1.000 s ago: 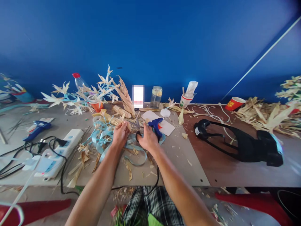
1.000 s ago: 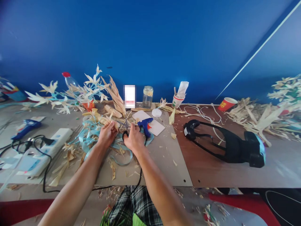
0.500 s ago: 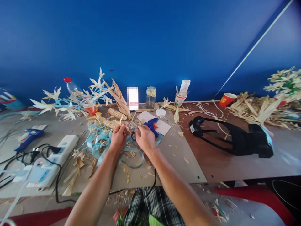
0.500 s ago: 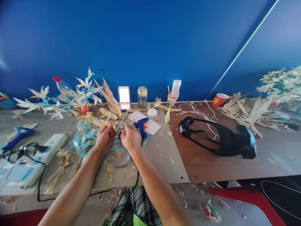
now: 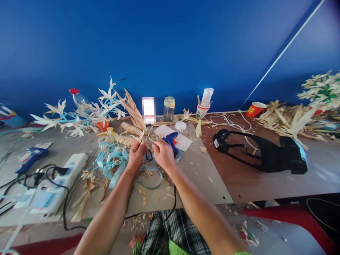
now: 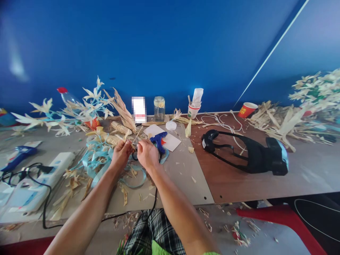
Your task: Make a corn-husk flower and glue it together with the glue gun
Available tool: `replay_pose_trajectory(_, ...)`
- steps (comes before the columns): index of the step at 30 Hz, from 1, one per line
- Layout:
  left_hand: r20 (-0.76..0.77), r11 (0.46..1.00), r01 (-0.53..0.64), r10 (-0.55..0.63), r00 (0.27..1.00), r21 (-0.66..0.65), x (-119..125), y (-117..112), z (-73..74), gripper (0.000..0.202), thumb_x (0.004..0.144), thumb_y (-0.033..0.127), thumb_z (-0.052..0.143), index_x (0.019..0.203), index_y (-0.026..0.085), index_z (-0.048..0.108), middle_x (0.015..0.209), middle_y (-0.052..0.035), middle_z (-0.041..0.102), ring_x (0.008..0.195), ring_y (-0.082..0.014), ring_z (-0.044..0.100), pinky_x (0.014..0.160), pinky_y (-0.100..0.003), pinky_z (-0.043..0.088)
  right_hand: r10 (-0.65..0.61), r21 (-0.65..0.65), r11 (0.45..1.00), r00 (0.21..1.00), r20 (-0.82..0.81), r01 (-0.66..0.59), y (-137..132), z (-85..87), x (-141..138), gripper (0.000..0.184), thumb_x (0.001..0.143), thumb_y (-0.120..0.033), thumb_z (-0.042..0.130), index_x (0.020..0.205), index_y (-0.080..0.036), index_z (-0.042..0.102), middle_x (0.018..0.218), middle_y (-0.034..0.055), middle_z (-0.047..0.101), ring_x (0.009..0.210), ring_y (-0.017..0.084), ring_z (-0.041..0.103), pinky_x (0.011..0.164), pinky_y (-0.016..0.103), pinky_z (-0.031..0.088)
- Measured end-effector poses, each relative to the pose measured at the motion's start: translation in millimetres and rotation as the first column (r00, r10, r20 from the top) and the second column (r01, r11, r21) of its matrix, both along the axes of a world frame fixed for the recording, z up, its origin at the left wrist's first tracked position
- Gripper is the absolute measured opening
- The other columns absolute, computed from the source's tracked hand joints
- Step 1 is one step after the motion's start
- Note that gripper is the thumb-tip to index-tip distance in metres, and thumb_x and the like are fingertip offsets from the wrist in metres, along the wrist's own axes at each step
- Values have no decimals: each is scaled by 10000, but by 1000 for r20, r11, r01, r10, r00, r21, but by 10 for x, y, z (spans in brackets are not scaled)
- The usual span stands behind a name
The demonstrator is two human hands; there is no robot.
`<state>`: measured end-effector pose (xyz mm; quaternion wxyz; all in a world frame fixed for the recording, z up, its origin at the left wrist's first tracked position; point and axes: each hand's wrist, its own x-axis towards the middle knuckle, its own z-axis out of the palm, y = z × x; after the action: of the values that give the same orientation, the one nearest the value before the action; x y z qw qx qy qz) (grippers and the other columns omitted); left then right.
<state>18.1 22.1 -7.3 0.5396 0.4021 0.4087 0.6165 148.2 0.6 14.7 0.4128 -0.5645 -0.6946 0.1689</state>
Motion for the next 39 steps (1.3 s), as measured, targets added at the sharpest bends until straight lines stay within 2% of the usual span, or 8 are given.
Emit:
replay_pose_trajectory(5,5,1000,4,-4,1000,19,17,-35,53,219,709,356,697,717,169,583,595,41,485,526,-69,441,530,-184,395,50,-88,994,977,-209,-69,-10,36,-32,284,846,-369,540,1013,-160,636,997,71,681,898,155,622,783,234,469)
replay_pose_trajectory(9,-24,998,55,-55,998,29,37,-62,64,228,720,365,692,707,165,584,576,41,462,506,-64,403,506,-180,369,12,-92,995,976,-220,-33,-3,28,-56,140,801,-247,556,841,-155,654,907,65,683,835,153,612,767,238,459)
replay_pose_trajectory(12,-48,997,68,-67,997,20,36,-61,43,237,736,384,676,706,160,605,534,47,411,477,-66,365,493,-193,362,-65,-156,988,953,-297,19,40,6,-29,157,805,-247,517,762,-154,635,816,54,675,766,148,601,719,232,453)
replay_pose_trajectory(18,223,969,233,-210,952,-83,20,-71,148,308,738,334,651,952,114,687,616,29,415,547,-82,410,568,-225,421,-103,-210,978,882,-460,5,135,-56,34,205,784,-332,515,741,-153,604,711,32,645,654,140,566,639,228,441)
replay_pose_trajectory(25,280,935,348,-316,906,-73,-38,-96,213,170,749,219,656,888,125,627,538,79,293,471,-52,316,566,-222,417,-11,-126,990,843,-539,-68,170,-72,87,194,730,-324,543,763,-159,639,716,28,654,658,148,565,649,248,450)
replay_pose_trajectory(29,254,922,384,-359,898,-52,-44,-97,199,160,737,182,673,862,148,580,546,70,361,498,-62,376,598,-226,431,28,-119,986,821,-570,-116,170,-56,100,201,718,-332,553,750,-159,651,699,25,652,649,149,565,632,249,445)
replay_pose_trajectory(34,186,928,370,-356,916,-43,-74,-51,109,157,727,206,697,797,135,575,669,1,546,609,-93,519,619,-224,422,44,-123,983,822,-568,-137,180,-72,98,192,706,-330,561,721,-157,642,668,12,635,636,139,551,631,242,435)
replay_pose_trajectory(39,208,910,412,-395,895,-45,-101,-47,88,168,720,193,711,812,131,586,696,-3,564,631,-92,541,649,-232,430,82,-101,980,809,-581,-173,186,-76,116,210,718,-342,562,737,-151,649,696,19,639,662,140,552,648,242,434)
